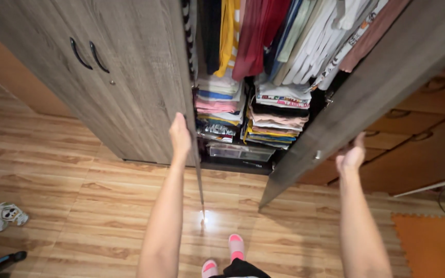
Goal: The person repeatedly opens and closes a wardrobe and multiple drawers, checking contents without removing or rearranging items. The actions include opening plastic storage drawers, a wooden wardrobe with hanging and folded clothes, and several wooden drawers containing miscellaneous items.
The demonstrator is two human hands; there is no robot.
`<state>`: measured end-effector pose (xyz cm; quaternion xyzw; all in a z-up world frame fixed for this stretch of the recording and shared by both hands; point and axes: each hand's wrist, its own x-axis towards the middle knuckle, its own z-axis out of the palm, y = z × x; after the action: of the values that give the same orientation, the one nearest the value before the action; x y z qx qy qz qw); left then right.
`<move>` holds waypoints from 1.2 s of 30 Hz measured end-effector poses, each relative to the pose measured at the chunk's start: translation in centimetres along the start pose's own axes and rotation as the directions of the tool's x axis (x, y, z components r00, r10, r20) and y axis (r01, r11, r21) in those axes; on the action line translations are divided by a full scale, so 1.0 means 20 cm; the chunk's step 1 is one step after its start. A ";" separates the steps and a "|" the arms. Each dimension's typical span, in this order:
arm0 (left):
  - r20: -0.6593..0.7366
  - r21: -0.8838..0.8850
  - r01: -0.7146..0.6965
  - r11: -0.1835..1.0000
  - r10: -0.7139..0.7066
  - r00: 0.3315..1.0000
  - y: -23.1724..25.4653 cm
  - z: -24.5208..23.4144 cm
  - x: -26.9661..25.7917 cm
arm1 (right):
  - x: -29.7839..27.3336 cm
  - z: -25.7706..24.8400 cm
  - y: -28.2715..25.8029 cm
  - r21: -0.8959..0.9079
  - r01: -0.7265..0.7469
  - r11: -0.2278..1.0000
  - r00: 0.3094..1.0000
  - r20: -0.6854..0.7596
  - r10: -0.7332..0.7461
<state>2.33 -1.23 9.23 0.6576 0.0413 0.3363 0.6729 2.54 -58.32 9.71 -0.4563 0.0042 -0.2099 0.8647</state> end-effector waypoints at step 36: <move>-0.018 -0.196 0.080 0.977 -0.085 0.996 -0.11 -0.33 0.26 | 0.10 -0.20 -0.33 -0.190 0.195 0.962 0.978 -0.042 -0.207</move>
<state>3.91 7.20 8.42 0.5819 0.0439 0.3191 0.7467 1.23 -65.41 12.92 -0.5262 0.0038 -0.3092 0.7922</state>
